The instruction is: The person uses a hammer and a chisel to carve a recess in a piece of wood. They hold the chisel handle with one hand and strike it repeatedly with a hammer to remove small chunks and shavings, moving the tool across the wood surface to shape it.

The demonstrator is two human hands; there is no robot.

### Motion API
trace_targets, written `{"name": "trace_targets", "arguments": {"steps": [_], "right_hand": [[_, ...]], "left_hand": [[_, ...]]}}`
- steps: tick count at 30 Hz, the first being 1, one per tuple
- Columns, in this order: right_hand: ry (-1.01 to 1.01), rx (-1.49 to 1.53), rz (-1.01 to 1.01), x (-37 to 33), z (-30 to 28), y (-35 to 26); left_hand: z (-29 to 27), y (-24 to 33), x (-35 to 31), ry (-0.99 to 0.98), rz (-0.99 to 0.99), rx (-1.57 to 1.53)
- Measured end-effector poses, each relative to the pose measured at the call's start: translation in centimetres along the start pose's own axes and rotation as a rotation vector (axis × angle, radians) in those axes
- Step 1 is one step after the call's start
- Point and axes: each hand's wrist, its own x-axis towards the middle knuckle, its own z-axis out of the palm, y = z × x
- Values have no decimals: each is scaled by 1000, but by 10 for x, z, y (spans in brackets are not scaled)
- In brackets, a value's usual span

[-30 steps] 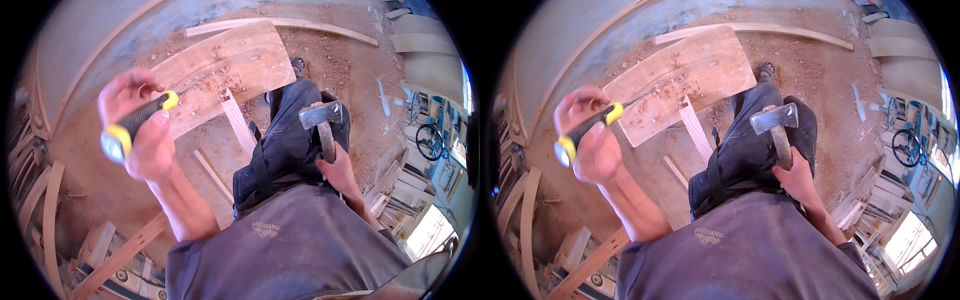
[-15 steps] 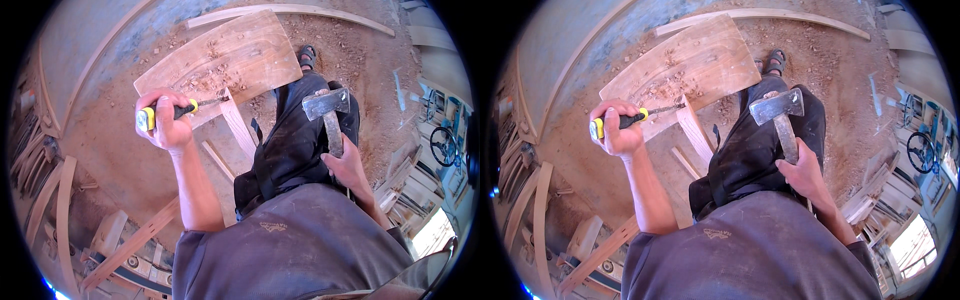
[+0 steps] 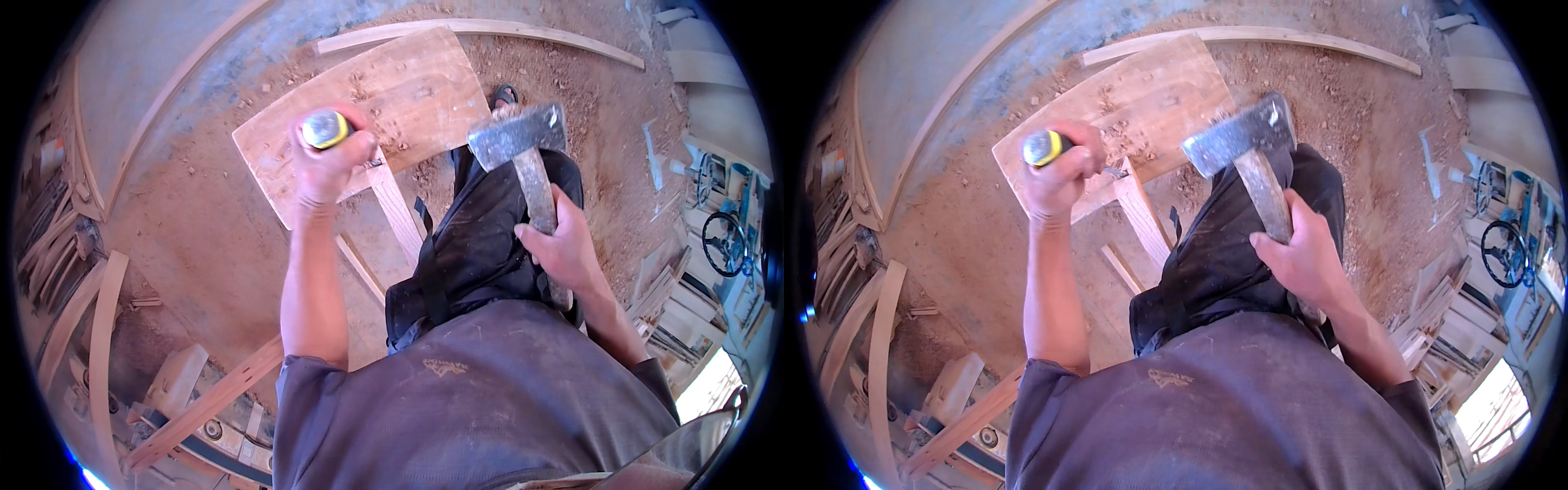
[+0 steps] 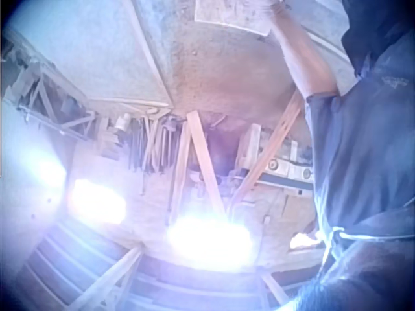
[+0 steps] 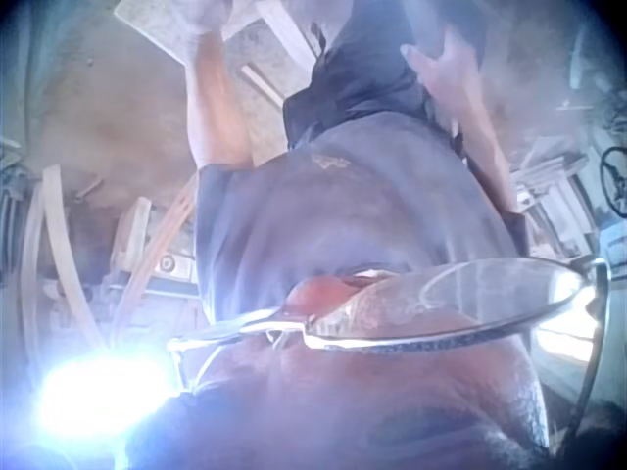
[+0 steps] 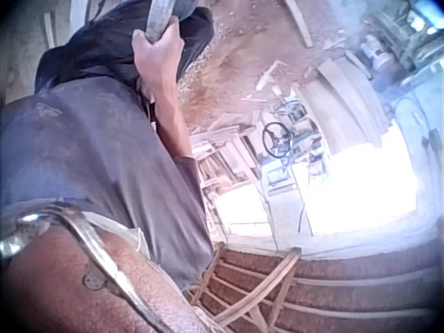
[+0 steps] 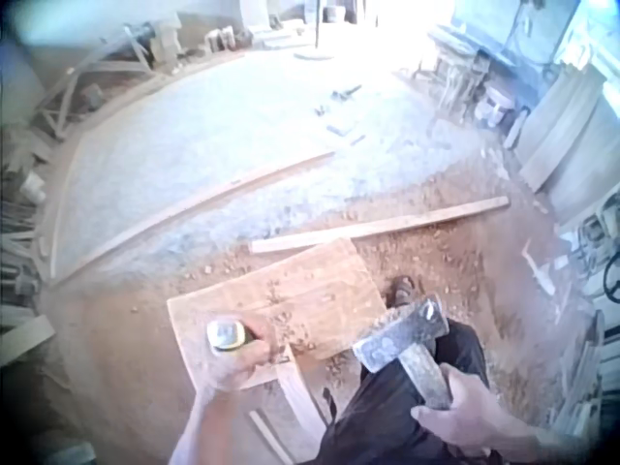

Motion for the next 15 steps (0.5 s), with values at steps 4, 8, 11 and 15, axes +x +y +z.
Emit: {"name": "trace_targets", "arguments": {"steps": [4,8,11,15], "right_hand": [[159,112,-318,-1,-10,-63],[205,-14,-591,0,-3,-86],[-68,-681,-650,18,4,-97],[-19,-654,-760,8,2,-107]], "left_hand": [[23,4,-11,-4,105,260],[31,4,-17,28,100,305],[36,5,-28,31,219,343],[14,-16,-21,-145,248,390]]}}
